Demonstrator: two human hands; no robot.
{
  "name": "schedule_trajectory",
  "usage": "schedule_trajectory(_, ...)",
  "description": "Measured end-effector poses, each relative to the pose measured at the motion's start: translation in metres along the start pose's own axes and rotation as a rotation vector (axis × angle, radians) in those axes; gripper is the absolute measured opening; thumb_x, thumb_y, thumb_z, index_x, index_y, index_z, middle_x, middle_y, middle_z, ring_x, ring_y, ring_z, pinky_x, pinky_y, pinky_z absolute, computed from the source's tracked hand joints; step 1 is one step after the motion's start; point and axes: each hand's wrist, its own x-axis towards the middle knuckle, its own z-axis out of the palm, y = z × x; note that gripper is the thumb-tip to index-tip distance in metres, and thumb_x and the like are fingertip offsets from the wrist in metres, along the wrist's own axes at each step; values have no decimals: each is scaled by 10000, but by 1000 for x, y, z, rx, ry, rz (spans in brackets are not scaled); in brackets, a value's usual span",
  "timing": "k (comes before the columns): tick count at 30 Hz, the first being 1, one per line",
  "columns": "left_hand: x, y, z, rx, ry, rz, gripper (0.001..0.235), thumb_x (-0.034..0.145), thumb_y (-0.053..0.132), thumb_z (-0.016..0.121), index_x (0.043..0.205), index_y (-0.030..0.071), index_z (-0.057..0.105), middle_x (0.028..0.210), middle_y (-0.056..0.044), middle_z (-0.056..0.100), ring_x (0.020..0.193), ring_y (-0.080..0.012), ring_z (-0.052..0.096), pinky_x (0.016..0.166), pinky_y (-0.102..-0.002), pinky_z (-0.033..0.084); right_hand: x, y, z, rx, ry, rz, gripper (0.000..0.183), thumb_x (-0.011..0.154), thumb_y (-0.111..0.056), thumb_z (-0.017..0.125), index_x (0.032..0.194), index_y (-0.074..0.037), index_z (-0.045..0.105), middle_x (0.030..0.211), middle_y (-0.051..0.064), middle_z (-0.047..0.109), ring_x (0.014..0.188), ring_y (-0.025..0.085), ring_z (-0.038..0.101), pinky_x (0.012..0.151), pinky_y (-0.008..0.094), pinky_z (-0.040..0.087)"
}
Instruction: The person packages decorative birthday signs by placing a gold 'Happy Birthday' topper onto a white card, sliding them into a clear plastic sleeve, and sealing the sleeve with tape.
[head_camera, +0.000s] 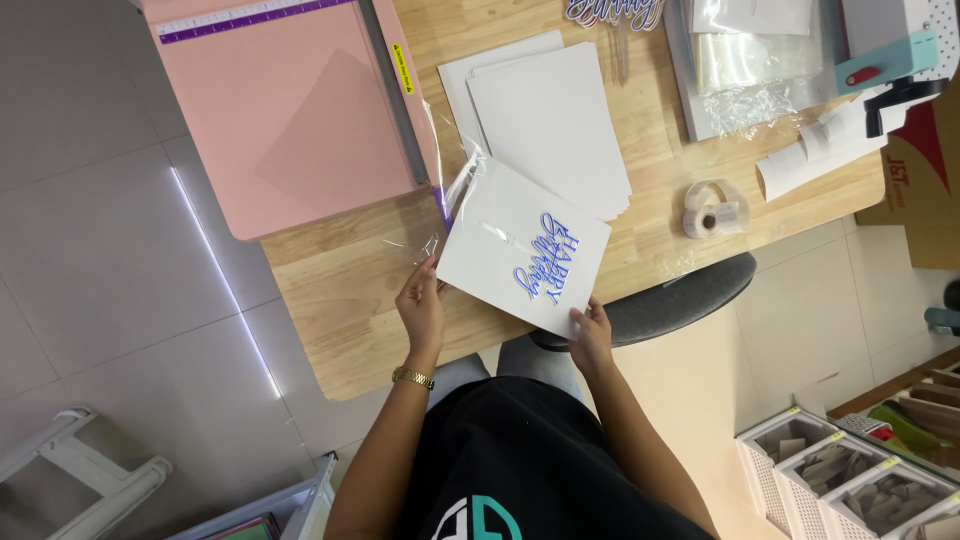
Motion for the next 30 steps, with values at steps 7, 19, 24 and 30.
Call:
schedule_trajectory(7, 7, -14, 2, 177, 86, 203, 327, 889, 9, 714, 1216, 22, 713, 1144, -261, 706, 963, -273, 717, 765, -346, 636, 14, 16, 19, -586, 234, -536, 648, 821, -62, 793, 1390, -102, 486, 1301, 130, 495, 1193, 320, 488, 1042, 473, 410)
schedule_trajectory(19, 12, -18, 1, 137, 115, 158, 285, 904, 49, 730, 1189, 43, 728, 1106, -199, 729, 894, -213, 724, 733, -311, 645, -21, 0, 154, -1125, -435, -1581, 281, 925, -218, 694, 1202, -245, 730, 1288, -16, 710, 1240, 235, 648, 1031, 428, 512)
schedule_trajectory(24, 11, -3, 6, 83, 145, 97, 252, 1014, 195, 628, 1182, 37, 728, 1123, -202, 733, 940, -267, 734, 776, -386, 638, -23, -7, 155, -1110, -481, -1517, 297, 927, -144, 657, 1206, -208, 739, 1273, 12, 728, 1194, 254, 680, 966, 429, 564)
schedule_trajectory(30, 29, -1, 7, 77, 299, -49, 199, 933, 171, 727, 1106, 78, 755, 1056, -125, 756, 941, -162, 711, 767, -309, 628, -26, -15, 163, -1143, -484, -1438, 337, 935, -109, 637, 1242, -209, 731, 1269, 27, 729, 1185, 265, 683, 961, 441, 573)
